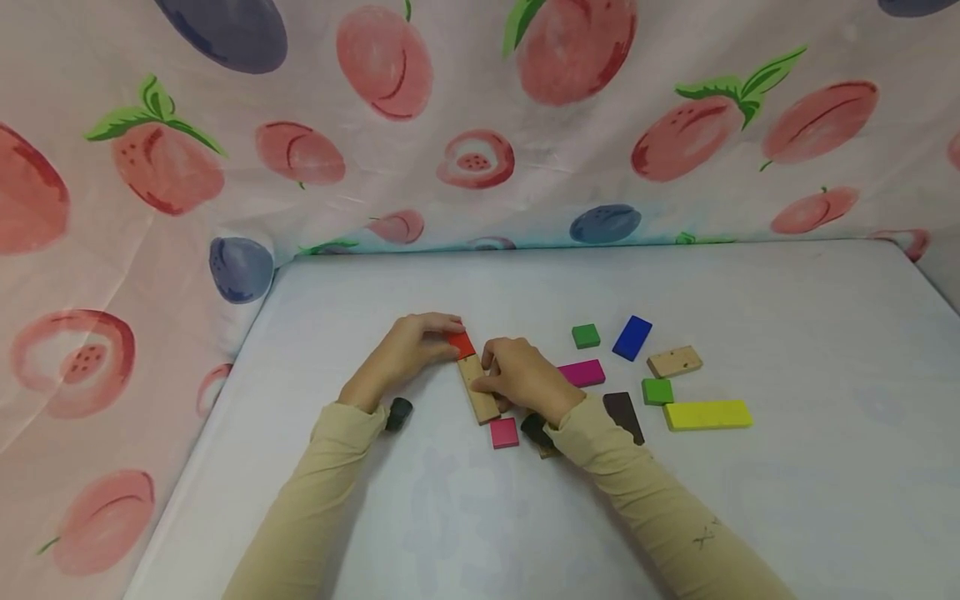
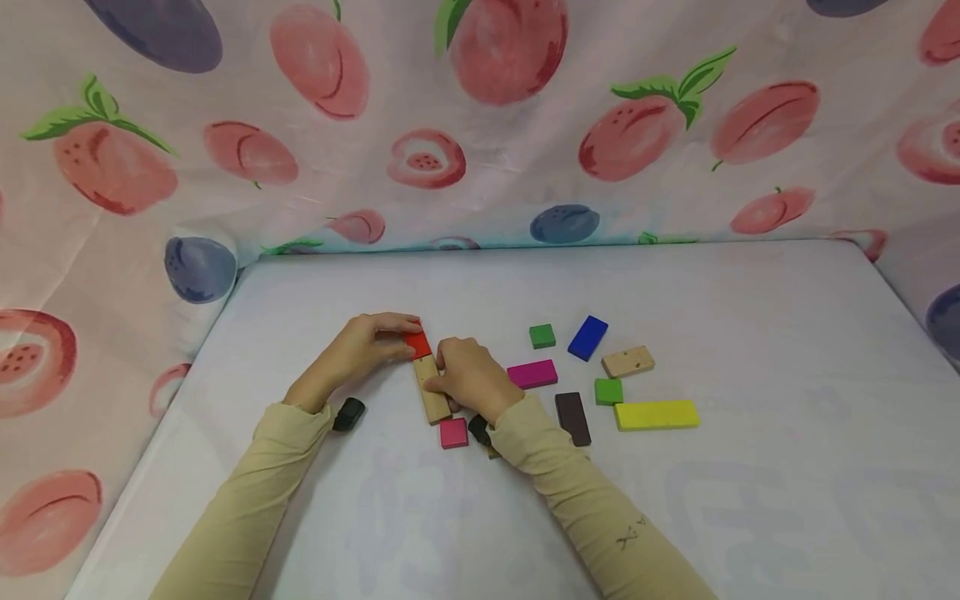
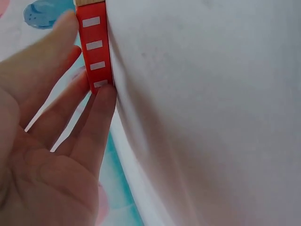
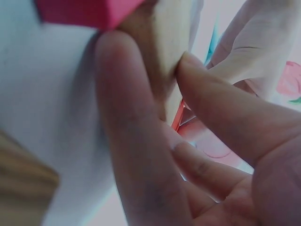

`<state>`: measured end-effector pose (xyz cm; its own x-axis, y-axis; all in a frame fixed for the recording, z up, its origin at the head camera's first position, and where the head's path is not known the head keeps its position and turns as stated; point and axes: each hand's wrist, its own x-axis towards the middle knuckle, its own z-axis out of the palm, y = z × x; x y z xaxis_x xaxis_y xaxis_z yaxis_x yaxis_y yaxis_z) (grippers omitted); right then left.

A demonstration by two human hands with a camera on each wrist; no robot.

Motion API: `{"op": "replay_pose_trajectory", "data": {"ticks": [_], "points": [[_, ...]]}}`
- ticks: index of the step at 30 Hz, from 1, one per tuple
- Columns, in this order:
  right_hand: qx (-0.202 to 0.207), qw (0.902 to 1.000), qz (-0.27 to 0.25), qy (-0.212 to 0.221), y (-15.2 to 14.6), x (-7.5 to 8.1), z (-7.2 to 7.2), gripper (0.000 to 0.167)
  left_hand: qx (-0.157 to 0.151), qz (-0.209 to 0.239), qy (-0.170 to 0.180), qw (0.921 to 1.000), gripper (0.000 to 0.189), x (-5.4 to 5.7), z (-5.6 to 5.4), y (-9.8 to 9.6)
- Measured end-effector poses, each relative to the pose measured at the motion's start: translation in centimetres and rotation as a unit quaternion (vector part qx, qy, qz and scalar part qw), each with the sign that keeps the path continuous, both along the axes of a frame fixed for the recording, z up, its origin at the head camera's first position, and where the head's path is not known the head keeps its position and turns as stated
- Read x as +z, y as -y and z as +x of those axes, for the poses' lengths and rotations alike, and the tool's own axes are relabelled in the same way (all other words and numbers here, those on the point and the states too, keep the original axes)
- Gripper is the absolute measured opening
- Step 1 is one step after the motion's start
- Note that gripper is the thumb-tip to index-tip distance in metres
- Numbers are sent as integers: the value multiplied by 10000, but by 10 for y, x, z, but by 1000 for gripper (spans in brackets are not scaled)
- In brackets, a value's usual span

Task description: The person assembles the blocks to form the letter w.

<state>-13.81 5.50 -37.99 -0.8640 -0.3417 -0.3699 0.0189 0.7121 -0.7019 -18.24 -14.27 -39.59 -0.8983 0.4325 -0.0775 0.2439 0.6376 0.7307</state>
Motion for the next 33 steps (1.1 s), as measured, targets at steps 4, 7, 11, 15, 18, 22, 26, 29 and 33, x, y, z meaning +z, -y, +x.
{"op": "replay_pose_trajectory", "data": {"ticks": [4, 7, 11, 15, 18, 22, 26, 29, 33], "points": [[54, 10000, 6, -72, 1, 0, 1, 27, -37, 51, 46, 10000, 39, 0, 1, 1], [98, 9998, 16, -144, 1, 1, 2, 28, -85, 58, -5, 9999, 42, -1, 1, 0], [104, 9998, -51, -147, 2, 1, 2, 26, -100, -6, -34, 9999, 42, -2, 1, 0], [103, 9998, -115, -130, 3, 1, 3, 26, -110, -27, 1, 9999, 41, -2, 1, -1], [104, 9998, -125, -141, 4, 1, 4, 26, -134, -18, 9, 9999, 41, -2, 1, 0], [113, 9997, -115, -158, 5, 1, 3, 25, -157, 24, 11, 9999, 42, -2, 1, 1], [120, 9998, -83, -151, 6, 1, 3, 24, -171, 56, 7, 9998, 43, -2, 2, 1], [120, 9998, -82, -133, 6, 1, 3, 24, -186, 80, 14, 9998, 43, -2, 3, 0], [122, 9998, -81, -113, 6, 1, 3, 24, -199, 79, 12, 9998, 43, -1, 3, 0]]}}
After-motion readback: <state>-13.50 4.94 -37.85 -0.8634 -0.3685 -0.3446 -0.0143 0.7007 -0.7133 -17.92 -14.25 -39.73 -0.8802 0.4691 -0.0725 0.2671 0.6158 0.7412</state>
